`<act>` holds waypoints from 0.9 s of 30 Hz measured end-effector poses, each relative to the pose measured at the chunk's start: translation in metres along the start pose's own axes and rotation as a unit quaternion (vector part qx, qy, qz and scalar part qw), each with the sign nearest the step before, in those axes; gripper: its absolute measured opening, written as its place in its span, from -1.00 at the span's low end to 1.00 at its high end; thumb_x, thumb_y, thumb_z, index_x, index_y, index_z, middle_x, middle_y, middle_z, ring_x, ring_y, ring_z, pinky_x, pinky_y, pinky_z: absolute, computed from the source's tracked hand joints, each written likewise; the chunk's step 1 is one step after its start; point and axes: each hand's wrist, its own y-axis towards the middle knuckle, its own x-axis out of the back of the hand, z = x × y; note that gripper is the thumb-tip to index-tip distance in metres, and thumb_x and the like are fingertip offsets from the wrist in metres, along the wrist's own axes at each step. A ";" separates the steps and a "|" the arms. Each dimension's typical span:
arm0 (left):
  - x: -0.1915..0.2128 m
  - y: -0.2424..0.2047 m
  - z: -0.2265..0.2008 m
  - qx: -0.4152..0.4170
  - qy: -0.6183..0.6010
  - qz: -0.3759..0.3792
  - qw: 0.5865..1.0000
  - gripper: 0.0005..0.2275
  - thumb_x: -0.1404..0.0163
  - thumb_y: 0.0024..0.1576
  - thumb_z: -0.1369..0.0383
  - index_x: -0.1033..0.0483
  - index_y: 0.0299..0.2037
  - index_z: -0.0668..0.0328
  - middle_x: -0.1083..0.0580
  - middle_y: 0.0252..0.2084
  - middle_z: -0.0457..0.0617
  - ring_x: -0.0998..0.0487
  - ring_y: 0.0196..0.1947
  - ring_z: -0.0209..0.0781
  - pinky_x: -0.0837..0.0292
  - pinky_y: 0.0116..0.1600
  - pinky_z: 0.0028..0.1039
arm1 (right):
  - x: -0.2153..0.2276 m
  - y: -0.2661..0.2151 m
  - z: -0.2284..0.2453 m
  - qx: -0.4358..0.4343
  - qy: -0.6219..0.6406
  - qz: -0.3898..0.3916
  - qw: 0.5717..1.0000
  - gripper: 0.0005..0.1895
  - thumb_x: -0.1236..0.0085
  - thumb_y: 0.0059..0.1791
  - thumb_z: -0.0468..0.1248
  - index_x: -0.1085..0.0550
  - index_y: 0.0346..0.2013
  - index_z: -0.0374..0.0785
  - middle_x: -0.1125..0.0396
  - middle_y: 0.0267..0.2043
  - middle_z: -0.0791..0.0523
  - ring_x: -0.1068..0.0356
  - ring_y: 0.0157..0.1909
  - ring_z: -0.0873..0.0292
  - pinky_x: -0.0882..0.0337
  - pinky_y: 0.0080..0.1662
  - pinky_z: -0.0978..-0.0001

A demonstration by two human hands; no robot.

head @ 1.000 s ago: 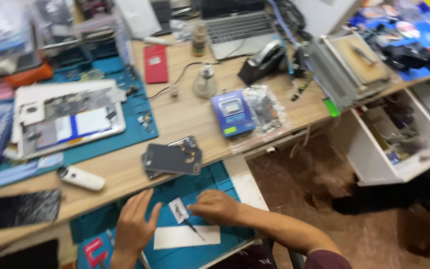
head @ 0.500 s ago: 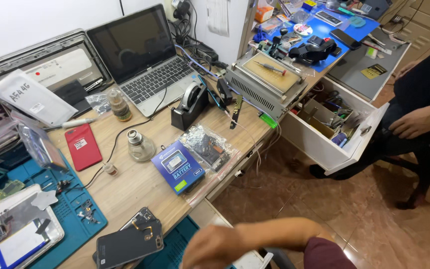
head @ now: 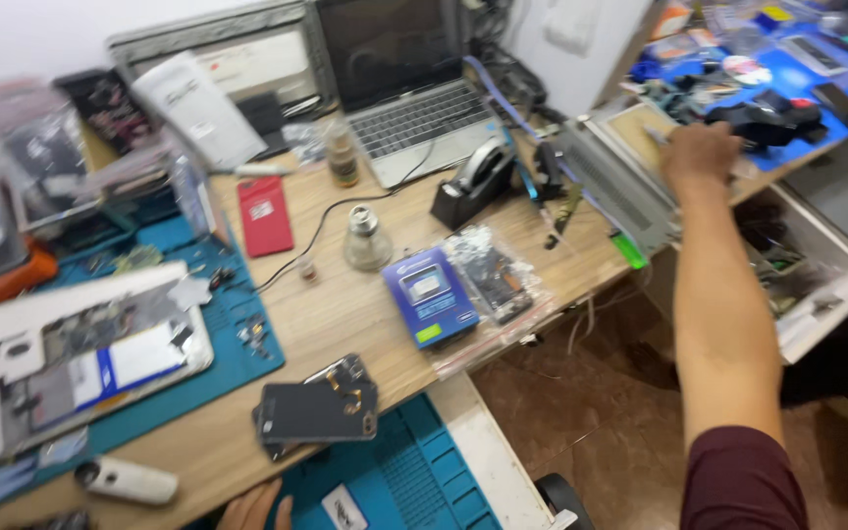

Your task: The person works on a disassembled smartphone at a cluttered workbench. They use a screwdriver to remove screws from the phone's back cover, then use a prying tool to separate the cover from the body. The person handles the phone and its components, placing parts on the workbench.

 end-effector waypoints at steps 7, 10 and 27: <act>0.083 0.114 -0.096 0.099 -0.019 0.127 0.987 -0.83 0.03 0.03 0.43 -0.49 -0.21 0.32 -0.48 -0.21 0.06 -0.49 -0.20 -0.07 -0.38 -0.05 -0.32 | 0.106 -0.131 0.067 0.182 0.600 -0.188 0.756 -0.90 0.03 0.12 -0.49 -0.34 -0.08 -0.47 -0.24 -0.20 -0.04 -0.26 -0.30 0.14 -0.34 -0.27 0.38; 0.093 0.126 -0.109 0.091 -0.067 0.090 0.989 -0.83 0.03 0.03 0.47 -0.47 -0.21 0.39 -0.48 -0.22 0.12 -0.50 -0.19 -0.04 -0.43 -0.05 -0.34 | 0.196 -0.278 0.110 0.247 0.873 0.081 0.412 -0.96 0.16 0.11 -0.31 -0.29 -0.21 -0.16 -0.28 -0.28 0.16 -0.34 -0.22 0.23 -0.51 0.05 0.27; 0.118 0.161 -0.157 -0.020 -0.145 -0.058 0.988 -0.91 -0.11 -0.07 0.49 -0.57 -0.36 0.14 -0.45 -0.40 -0.07 -0.47 -0.45 -0.23 -0.37 -0.40 -0.50 | 0.215 -0.447 0.207 0.087 0.850 0.520 0.007 -0.79 0.18 -0.07 -0.25 -0.21 -0.18 -0.27 -0.22 -0.04 -0.10 -0.16 0.15 -0.20 -0.26 -0.07 -0.41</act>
